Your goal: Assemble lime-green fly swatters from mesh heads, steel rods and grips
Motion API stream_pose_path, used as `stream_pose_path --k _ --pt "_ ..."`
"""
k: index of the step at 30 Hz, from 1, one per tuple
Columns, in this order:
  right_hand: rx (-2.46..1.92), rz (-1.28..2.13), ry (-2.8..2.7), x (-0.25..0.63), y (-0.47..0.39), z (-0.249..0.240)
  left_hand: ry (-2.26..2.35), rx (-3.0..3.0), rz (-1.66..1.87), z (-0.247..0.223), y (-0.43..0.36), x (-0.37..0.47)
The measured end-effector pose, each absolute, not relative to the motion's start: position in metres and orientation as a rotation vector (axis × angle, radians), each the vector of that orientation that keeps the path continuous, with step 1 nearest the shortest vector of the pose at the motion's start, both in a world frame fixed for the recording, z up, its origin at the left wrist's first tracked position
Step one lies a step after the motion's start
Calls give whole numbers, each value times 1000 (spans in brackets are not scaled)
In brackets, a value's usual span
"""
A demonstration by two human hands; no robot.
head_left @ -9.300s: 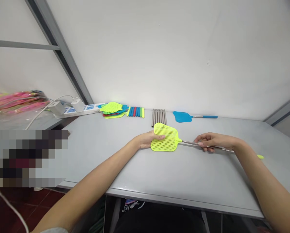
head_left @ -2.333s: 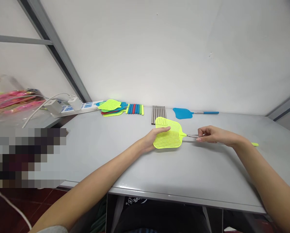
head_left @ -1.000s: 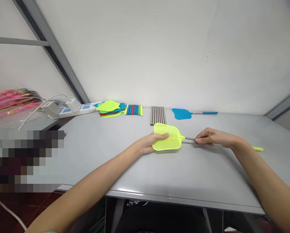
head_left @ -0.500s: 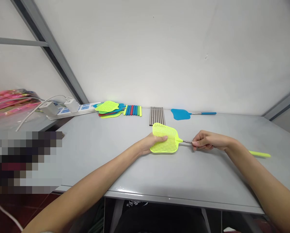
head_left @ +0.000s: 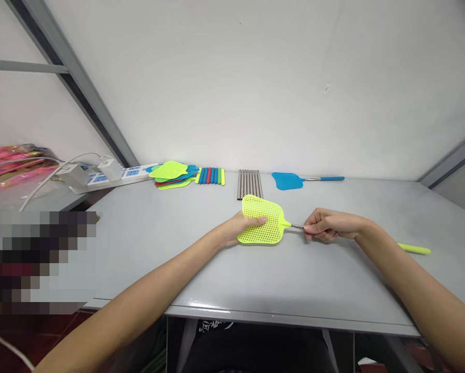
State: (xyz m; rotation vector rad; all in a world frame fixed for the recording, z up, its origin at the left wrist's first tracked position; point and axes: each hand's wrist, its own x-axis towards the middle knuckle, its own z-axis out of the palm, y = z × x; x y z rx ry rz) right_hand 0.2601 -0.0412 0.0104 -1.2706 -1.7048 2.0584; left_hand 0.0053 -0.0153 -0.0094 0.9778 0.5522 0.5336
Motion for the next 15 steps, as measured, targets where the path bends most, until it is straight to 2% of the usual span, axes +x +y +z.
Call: stream_pose_path --k 15 --pt "-1258 2106 -1680 257 -41 7 550 994 518 -7 -18 6"
